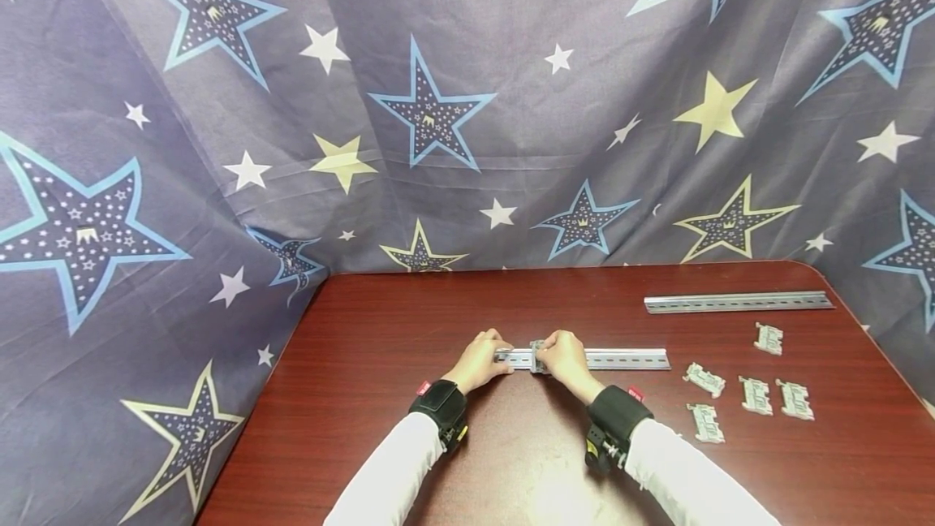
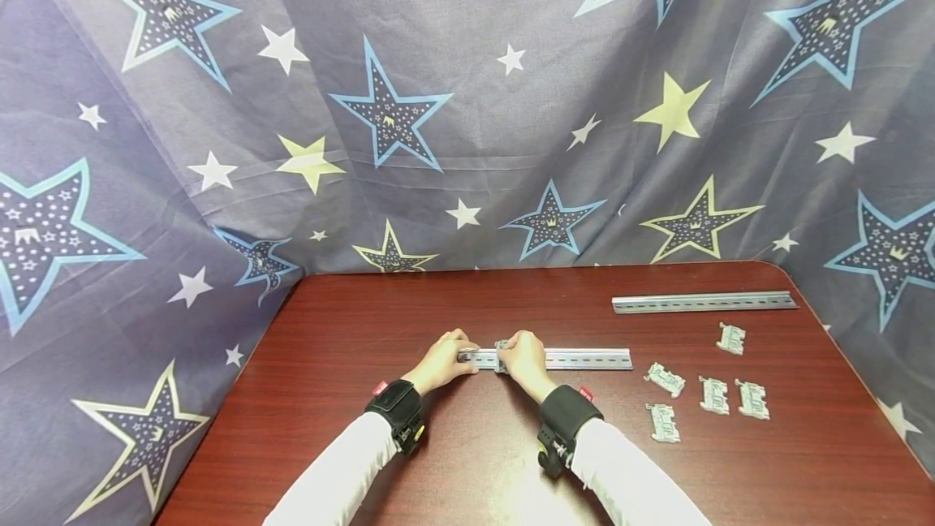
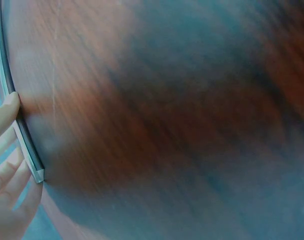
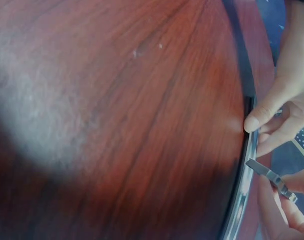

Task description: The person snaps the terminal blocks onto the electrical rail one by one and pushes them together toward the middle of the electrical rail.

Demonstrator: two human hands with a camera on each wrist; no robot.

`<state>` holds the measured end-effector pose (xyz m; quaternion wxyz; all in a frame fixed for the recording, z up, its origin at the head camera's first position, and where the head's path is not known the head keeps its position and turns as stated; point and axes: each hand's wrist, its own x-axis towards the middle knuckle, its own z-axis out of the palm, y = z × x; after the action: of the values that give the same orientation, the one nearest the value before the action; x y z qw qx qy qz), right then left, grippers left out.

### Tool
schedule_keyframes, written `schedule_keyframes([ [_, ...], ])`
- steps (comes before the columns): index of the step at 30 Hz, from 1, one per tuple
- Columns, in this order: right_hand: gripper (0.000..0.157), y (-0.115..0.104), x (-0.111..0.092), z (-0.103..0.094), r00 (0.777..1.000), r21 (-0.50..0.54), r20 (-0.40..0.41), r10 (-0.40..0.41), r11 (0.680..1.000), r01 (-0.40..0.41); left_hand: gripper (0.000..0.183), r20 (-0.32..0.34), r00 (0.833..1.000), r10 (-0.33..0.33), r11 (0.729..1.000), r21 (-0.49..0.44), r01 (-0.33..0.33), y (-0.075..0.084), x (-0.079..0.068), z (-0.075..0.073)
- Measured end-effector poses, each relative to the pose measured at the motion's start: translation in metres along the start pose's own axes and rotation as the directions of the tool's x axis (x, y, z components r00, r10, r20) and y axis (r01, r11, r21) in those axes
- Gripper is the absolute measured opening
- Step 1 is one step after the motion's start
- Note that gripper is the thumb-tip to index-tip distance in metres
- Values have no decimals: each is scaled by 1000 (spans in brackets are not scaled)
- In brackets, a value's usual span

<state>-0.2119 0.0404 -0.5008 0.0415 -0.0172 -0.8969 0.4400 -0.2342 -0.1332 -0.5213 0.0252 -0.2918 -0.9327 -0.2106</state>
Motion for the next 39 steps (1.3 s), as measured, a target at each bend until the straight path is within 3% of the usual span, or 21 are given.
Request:
schedule_keyframes([
  [14,6,-1,-2,15,998,4,-49,-37,999,38,32,-8,1000,21,1000,-15,-22,0,-1,-1],
  [15,6,-2,-2,15,998,0,-49,-41,999,41,33,-27,998,51,998,-24,-52,-16,2,13],
  [19,7,-5,-1,16,998,-16,-52,-47,999,46,33,-48,996,73,996,-39,-74,-20,2,15],
  [21,8,-7,0,16,998,-32,-50,-40,999,39,33,-47,997,66,997,-28,-67,-20,2,16],
  [22,10,-8,1,16,998,-43,-49,-36,999,34,32,-30,999,35,999,-19,-36,-4,-1,2],
  [24,15,-10,3,17,998,-66,-44,-34,997,31,33,-22,1000,19,1000,-7,-19,-1,-1,1],
  [30,24,-13,7,18,999,-140,-46,-27,990,20,32,-11,1000,1,1000,-3,-1,0,0,1],
  [39,17,-21,9,22,999,-160,-44,12,987,-19,32,-15,1000,-4,1000,0,4,-2,0,2],
])
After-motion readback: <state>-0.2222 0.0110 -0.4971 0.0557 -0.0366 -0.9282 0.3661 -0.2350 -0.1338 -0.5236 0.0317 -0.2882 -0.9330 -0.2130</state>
